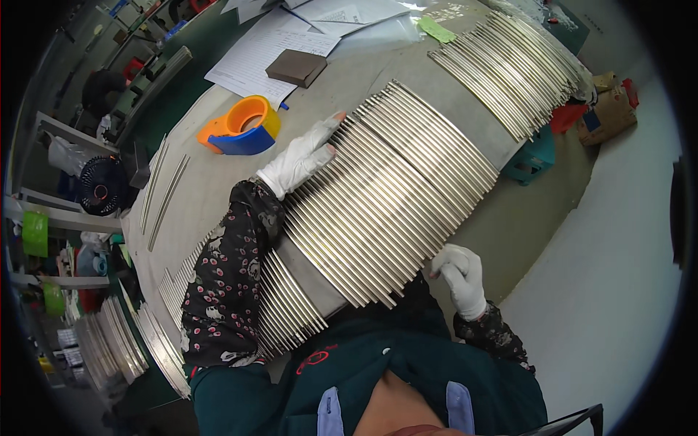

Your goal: Sanding the surfaces and ends of small wooden rods using a sanding block at a workbench.

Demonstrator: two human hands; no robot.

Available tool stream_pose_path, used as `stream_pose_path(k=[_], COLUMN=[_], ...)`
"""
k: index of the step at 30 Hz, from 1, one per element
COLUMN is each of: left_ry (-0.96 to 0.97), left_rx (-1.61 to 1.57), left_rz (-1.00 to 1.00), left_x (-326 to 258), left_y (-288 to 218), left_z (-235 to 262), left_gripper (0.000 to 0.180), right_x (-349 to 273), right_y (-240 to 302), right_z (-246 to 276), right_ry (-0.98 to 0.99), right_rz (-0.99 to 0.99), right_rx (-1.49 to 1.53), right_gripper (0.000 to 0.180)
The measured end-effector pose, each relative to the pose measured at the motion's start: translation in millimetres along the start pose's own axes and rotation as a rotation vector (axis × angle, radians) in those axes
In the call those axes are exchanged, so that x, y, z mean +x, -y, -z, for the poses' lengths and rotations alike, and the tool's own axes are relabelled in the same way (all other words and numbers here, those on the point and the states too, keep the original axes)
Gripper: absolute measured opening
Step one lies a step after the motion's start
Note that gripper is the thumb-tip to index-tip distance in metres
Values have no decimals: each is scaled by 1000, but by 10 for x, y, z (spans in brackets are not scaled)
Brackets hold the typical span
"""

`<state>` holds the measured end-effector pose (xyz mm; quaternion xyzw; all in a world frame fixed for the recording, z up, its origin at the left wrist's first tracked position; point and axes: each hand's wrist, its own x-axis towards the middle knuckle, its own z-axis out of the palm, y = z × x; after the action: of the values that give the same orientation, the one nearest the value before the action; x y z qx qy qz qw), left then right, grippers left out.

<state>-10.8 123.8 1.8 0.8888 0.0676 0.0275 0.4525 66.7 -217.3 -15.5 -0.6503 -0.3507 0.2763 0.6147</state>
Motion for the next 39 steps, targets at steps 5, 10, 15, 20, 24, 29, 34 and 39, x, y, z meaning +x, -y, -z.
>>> stream_pose_path(k=[5, 10, 15, 20, 24, 29, 34, 39], left_ry=[-39, -51, -37, -175, -164, -69, -53, -36], left_rx=[38, -90, -79, 20, 94, 225, 433, 643], left_rz=[5, 94, 96, -7, 21, 35, -27, -7], left_x=[-167, -612, -707, -809, -1000, -955, -909, -908], left_y=[-94, 70, -5, 4, 193, 133, 198, 103], left_z=[99, 257, 110, 190, 265, 180, 106, 56], left_gripper=[97, 95, 94, 76, 73, 72, 81, 82], right_x=[18, -65, 85, -50, -18, 58, 63, 93], right_y=[16, 30, 84, 14, 132, 86, 128, 140], right_z=[66, 37, -138, -57, -264, -358, -443, -530], right_ry=[62, 490, 650, 710, 793, 738, 869, 870], right_rz=[-34, 51, -125, 106, 249, 176, 211, 223], right_rx=[-35, -83, -212, -243, -333, -310, -329, -396], right_gripper=[17, 8, 10, 11, 17, 27, 36, 41])
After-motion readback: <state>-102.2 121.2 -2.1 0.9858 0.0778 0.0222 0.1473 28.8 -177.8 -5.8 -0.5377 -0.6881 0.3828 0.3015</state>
